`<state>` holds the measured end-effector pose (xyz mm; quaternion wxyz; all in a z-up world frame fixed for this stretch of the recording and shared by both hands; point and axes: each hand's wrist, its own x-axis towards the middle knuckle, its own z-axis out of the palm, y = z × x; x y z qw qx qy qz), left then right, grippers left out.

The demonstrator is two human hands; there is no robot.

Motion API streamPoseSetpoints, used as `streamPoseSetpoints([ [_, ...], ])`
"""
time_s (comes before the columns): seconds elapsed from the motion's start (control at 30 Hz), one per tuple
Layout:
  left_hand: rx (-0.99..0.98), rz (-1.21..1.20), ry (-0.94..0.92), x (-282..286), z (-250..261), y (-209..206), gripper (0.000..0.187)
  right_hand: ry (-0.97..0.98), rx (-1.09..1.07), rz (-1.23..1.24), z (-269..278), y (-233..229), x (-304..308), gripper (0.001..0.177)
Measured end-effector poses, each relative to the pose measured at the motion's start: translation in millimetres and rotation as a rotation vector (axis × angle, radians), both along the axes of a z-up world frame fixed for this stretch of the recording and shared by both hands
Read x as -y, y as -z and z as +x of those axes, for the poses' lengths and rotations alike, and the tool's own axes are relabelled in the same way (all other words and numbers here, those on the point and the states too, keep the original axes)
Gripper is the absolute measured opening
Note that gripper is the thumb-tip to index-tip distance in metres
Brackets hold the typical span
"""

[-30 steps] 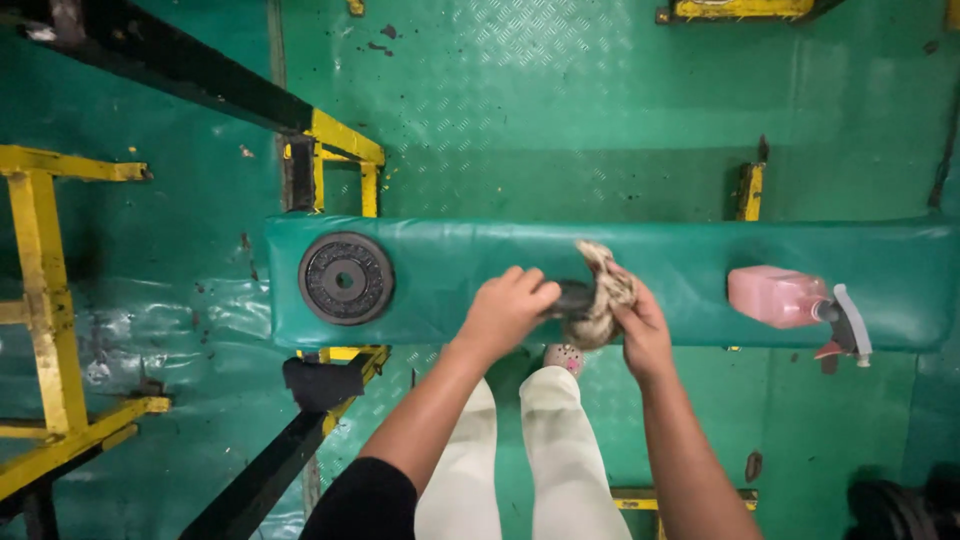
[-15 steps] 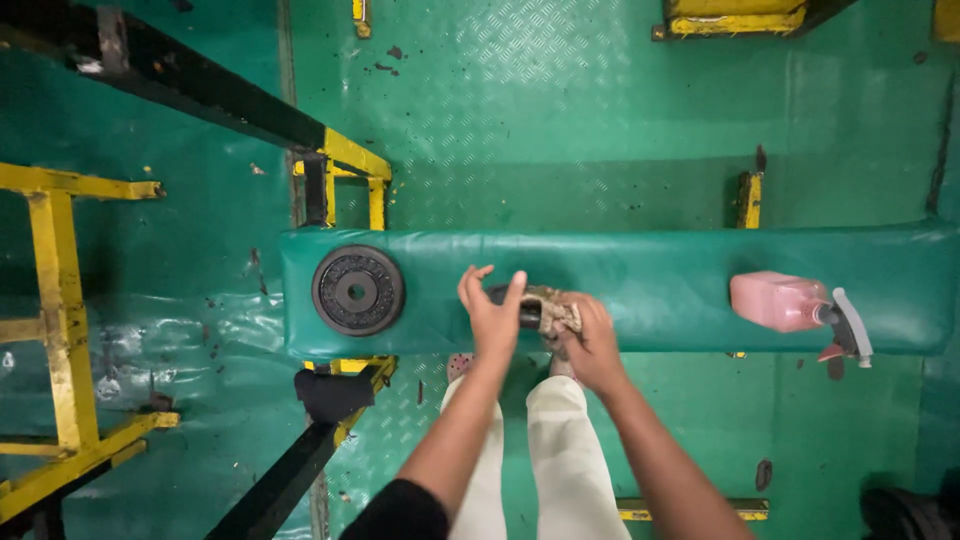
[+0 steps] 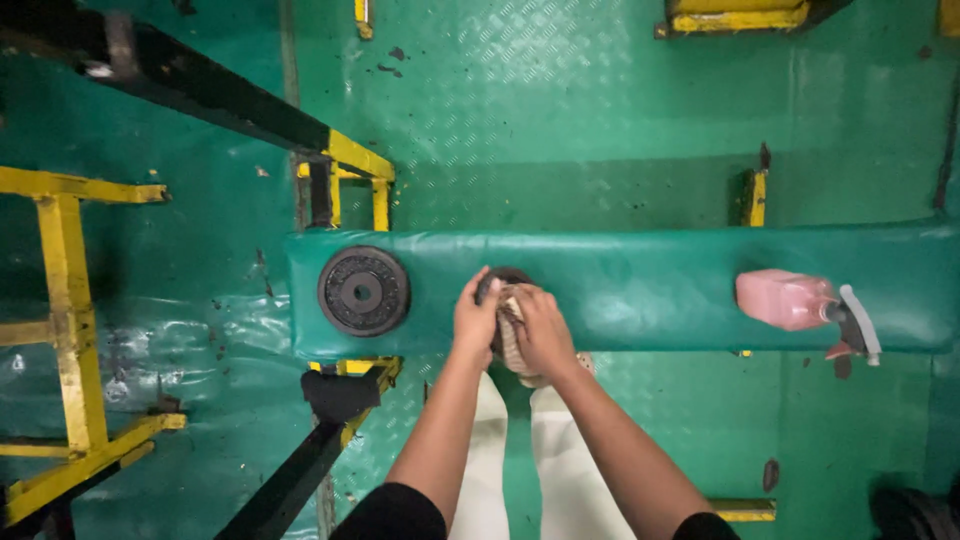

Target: Cleaning weight plates and gym benches with a spray bottle and cloth.

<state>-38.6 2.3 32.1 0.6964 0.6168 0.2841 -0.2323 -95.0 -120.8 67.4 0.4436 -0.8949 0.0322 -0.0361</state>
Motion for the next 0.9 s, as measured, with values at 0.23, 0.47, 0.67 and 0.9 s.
streamPoseSetpoints([
  [0.23,0.246,0.137,0.011,-18,-28,-10,0.047,0.224,-0.219,-0.287,-6,46,33,0.052],
  [0.47,0.243,0.259,-0.068,-103,-53,-57,0.044,0.098,-0.251,-0.285,10,-27,12,0.084],
  [0.67,0.104,-0.08,-0.354,-142,-78,-114,0.042,0.005,-0.204,0.142,-42,24,-35,0.07],
  [0.9,0.23,-0.102,-0.442,-112,-91,-144,0.039,0.042,-0.773,0.802,-39,-124,-44,0.09],
])
